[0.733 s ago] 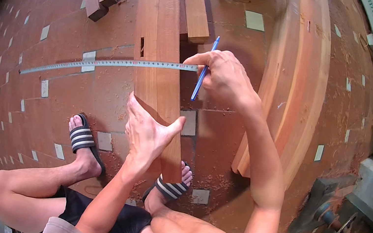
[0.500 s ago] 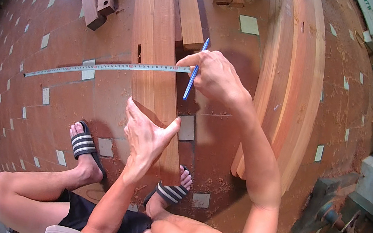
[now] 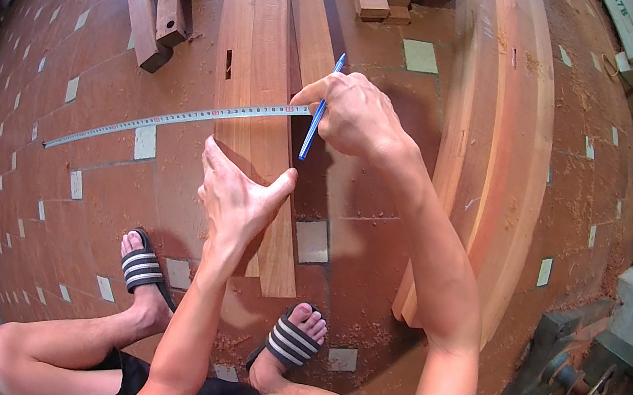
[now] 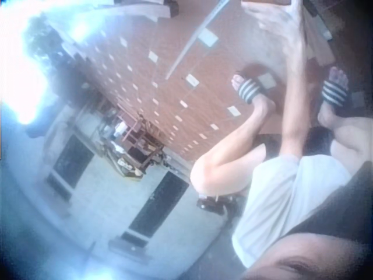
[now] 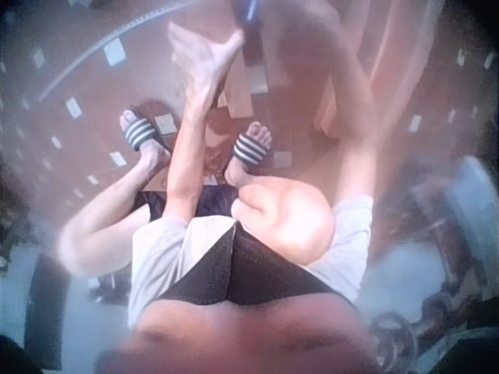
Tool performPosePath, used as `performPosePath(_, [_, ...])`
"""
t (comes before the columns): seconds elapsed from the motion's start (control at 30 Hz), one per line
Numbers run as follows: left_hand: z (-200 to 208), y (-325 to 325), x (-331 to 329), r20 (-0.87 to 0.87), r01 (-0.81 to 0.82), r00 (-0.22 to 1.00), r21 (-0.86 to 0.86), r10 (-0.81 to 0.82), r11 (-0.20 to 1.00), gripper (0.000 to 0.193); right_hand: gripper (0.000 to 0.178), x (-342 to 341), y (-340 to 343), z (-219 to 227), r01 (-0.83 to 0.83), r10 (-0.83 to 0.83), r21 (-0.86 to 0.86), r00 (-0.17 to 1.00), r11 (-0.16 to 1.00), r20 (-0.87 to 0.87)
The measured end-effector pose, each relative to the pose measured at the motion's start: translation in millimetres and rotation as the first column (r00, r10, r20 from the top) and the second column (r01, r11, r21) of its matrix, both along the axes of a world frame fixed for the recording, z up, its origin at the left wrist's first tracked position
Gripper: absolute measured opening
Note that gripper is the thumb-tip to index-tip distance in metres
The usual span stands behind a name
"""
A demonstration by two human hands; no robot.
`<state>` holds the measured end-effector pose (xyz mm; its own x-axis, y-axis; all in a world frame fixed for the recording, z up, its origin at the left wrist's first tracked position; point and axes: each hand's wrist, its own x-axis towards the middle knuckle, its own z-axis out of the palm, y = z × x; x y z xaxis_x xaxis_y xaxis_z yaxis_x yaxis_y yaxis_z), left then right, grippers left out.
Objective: The person measures and marks wooden planks on the floor using a tape measure, pencil, and set square. They repeatedly position the tools, draw lines, and adjust the wood pieces to prepare them for cutting.
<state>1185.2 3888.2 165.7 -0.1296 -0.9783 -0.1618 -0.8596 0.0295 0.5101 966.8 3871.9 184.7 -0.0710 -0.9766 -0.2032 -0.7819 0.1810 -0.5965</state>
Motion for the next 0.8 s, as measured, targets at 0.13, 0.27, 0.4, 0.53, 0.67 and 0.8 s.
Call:
performPosePath(0.13, [0.8, -0.4, -1.0, -0.013, 0.000, 1.000, 0.011, 0.000, 1.000, 0.125, 0.035, 1.4, -1.8, -6.4, -0.024, 0.023, -0.042, 1.000, 0.999, -0.019])
performPosePath(0.27, [-0.4, -0.4, -0.5, 0.003, -0.001, 1.000, 0.003, 0.001, 1.000, 0.125, 0.035, 3.6, -1.2, -6.2, -0.009, 0.009, -0.011, 1.000, 1.000, -0.015])
performPosePath(0.4, [-2.6, -0.8, 0.2, 0.009, 0.008, 1.000, -0.008, -0.008, 1.000, 0.125, 0.039, 1.9, -1.1, -8.3, -0.027, 0.026, -0.032, 0.999, 0.999, -0.038])
performPosePath(0.53, [0.0, -1.3, -0.2, 0.018, 0.006, 1.000, 0.008, -0.006, 1.000, 0.124, 0.043, 3.0, -2.0, -8.0, -0.019, 0.018, -0.024, 0.999, 1.000, -0.036])
performPosePath(0.67, [1.2, -1.4, -0.8, 0.006, -0.002, 1.000, 0.013, 0.002, 1.000, 0.123, 0.044, 4.0, -1.6, -5.9, -0.011, 0.010, -0.024, 0.999, 1.000, -0.038])
performPosePath(0.8, [-0.6, -1.1, -0.7, -0.009, -0.001, 1.000, 0.005, 0.001, 1.000, 0.124, 0.043, 4.4, 0.2, -4.9, -0.013, 0.010, -0.053, 0.998, 0.999, -0.061])
